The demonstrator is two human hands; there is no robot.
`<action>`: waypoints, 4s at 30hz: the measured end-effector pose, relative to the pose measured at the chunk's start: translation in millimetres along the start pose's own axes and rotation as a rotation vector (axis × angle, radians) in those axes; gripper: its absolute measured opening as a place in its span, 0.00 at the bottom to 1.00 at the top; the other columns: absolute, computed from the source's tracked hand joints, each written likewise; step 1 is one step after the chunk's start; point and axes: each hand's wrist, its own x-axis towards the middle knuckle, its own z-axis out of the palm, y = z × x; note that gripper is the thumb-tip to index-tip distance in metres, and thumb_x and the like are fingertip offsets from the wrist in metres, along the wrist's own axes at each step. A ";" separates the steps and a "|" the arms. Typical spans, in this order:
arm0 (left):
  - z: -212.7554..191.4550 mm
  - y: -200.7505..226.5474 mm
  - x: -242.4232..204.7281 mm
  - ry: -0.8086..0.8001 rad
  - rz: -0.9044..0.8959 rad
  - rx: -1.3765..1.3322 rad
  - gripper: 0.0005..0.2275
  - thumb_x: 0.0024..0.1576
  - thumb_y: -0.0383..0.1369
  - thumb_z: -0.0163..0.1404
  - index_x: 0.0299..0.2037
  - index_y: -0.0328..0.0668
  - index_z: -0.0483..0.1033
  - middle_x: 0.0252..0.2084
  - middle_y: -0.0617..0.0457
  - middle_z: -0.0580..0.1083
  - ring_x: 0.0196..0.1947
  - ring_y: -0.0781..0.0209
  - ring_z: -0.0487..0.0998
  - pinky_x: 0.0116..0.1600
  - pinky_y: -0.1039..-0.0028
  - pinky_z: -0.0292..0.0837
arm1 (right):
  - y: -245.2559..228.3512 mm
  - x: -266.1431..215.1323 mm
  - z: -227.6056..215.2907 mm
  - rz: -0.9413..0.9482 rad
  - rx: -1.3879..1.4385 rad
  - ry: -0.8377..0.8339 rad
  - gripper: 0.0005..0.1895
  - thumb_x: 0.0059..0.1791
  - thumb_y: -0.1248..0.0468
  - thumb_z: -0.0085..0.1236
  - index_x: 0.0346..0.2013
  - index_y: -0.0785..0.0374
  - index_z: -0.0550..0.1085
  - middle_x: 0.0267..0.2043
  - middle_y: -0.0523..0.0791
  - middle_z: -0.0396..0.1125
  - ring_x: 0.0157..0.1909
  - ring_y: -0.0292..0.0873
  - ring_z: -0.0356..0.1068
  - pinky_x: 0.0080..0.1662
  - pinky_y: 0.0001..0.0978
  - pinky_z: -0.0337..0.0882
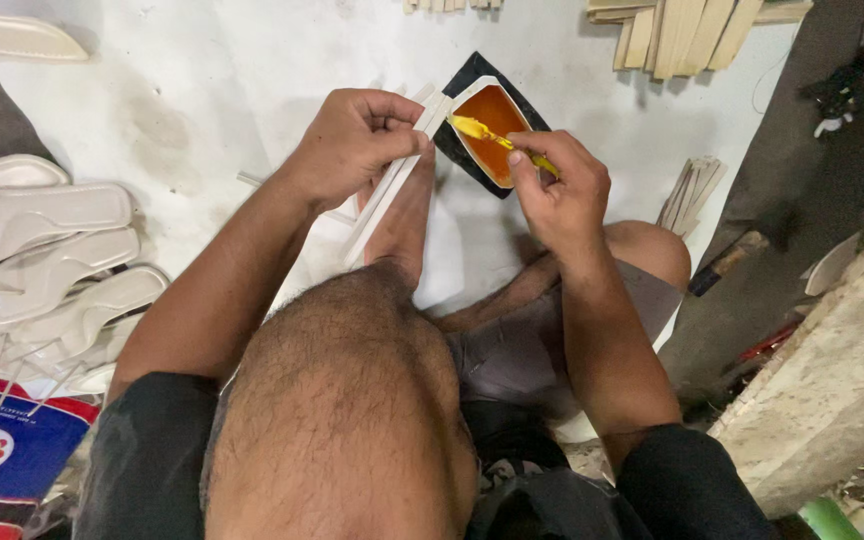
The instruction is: The person sits on the floor and applies an orange adhesive to thin wooden sticks using a yellow toothbrush. They pick up sticks one by one, coat them with the adhesive, and place them onto a drying rack.
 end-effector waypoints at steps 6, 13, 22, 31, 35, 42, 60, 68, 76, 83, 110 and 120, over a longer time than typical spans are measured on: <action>10.0 -3.9 -2.1 -0.043 0.142 0.129 0.11 0.56 0.28 0.60 0.47 0.29 0.80 0.36 0.53 0.79 0.34 0.71 0.79 0.42 0.81 0.78 | 9.4 2.4 11.2 0.054 -0.033 0.025 0.08 0.55 0.67 0.59 0.48 0.68 0.79 0.43 0.46 0.76 0.43 0.34 0.75 0.45 0.26 0.74; 25.7 -16.9 22.5 0.264 0.319 -0.290 0.09 0.61 0.28 0.57 0.49 0.32 0.75 0.39 0.56 0.77 0.36 0.73 0.77 0.40 0.81 0.77 | 25.2 -16.8 35.5 0.345 0.384 -0.224 0.12 0.52 0.64 0.62 0.48 0.67 0.79 0.40 0.40 0.75 0.42 0.31 0.71 0.46 0.24 0.72; 40.5 -8.1 42.6 0.493 0.462 -0.559 0.08 0.63 0.28 0.54 0.48 0.33 0.73 0.38 0.56 0.76 0.34 0.73 0.74 0.36 0.81 0.72 | -0.1 -10.3 49.8 0.385 0.307 -0.056 0.12 0.54 0.62 0.61 0.41 0.71 0.81 0.33 0.41 0.75 0.34 0.31 0.69 0.40 0.23 0.71; 39.9 2.9 19.2 0.008 0.316 -0.325 0.04 0.62 0.27 0.55 0.40 0.32 0.76 0.36 0.51 0.81 0.35 0.68 0.82 0.42 0.78 0.80 | -10.1 22.7 25.2 0.336 0.394 -0.103 0.12 0.55 0.64 0.61 0.43 0.73 0.80 0.37 0.44 0.76 0.39 0.33 0.72 0.43 0.25 0.73; 44.3 4.5 21.7 0.276 0.332 -0.296 0.05 0.62 0.26 0.57 0.39 0.32 0.74 0.35 0.51 0.80 0.33 0.70 0.80 0.39 0.80 0.78 | -25.4 16.7 24.3 0.191 0.262 0.104 0.12 0.56 0.64 0.57 0.51 0.68 0.74 0.44 0.43 0.72 0.46 0.33 0.71 0.49 0.26 0.72; 33.3 3.4 31.1 0.470 0.505 -0.513 0.05 0.63 0.24 0.57 0.39 0.32 0.72 0.35 0.52 0.77 0.33 0.72 0.77 0.39 0.82 0.76 | -38.6 6.9 15.7 -0.102 -0.110 0.229 0.08 0.56 0.72 0.58 0.49 0.68 0.77 0.47 0.48 0.73 0.45 0.38 0.71 0.47 0.29 0.72; 38.9 0.1 27.7 0.406 0.417 -0.522 0.04 0.61 0.24 0.56 0.38 0.32 0.74 0.33 0.50 0.78 0.31 0.70 0.78 0.38 0.79 0.79 | -35.6 -0.9 16.8 -0.035 -0.172 0.202 0.09 0.54 0.74 0.57 0.49 0.67 0.78 0.44 0.47 0.75 0.43 0.36 0.74 0.43 0.26 0.75; 36.9 4.1 19.0 0.198 0.307 -0.247 0.07 0.59 0.27 0.57 0.43 0.32 0.74 0.34 0.52 0.80 0.34 0.70 0.81 0.40 0.79 0.79 | -28.1 23.0 16.6 0.189 0.260 0.136 0.12 0.54 0.69 0.62 0.51 0.71 0.75 0.43 0.44 0.73 0.44 0.33 0.71 0.49 0.24 0.73; 32.9 -19.8 27.4 0.196 0.387 -0.205 0.12 0.59 0.28 0.59 0.47 0.31 0.71 0.38 0.50 0.80 0.40 0.68 0.83 0.46 0.77 0.80 | -23.2 78.7 36.3 0.347 0.304 -0.065 0.09 0.49 0.68 0.66 0.42 0.70 0.80 0.32 0.44 0.74 0.32 0.33 0.69 0.36 0.25 0.70; -2.5 -50.0 33.8 0.461 0.314 -0.455 0.13 0.62 0.29 0.58 0.50 0.33 0.68 0.43 0.47 0.78 0.41 0.63 0.82 0.45 0.76 0.80 | 11.3 165.7 33.5 -0.218 -0.391 -0.191 0.07 0.51 0.63 0.65 0.41 0.63 0.81 0.42 0.51 0.73 0.45 0.52 0.74 0.48 0.41 0.71; 12.2 -32.6 57.2 0.304 0.315 -0.373 0.07 0.60 0.27 0.58 0.41 0.33 0.72 0.38 0.50 0.80 0.40 0.66 0.84 0.44 0.78 0.81 | -20.6 146.2 65.2 0.134 0.203 -0.355 0.08 0.50 0.69 0.67 0.42 0.70 0.81 0.36 0.41 0.75 0.37 0.31 0.71 0.41 0.25 0.73; -8.4 -32.8 26.2 0.412 0.351 0.510 0.14 0.52 0.25 0.59 0.47 0.35 0.72 0.45 0.43 0.75 0.45 0.47 0.78 0.48 0.62 0.75 | -6.3 188.8 45.1 -0.119 -0.226 -0.393 0.07 0.52 0.67 0.66 0.44 0.64 0.81 0.35 0.44 0.75 0.36 0.36 0.73 0.39 0.31 0.72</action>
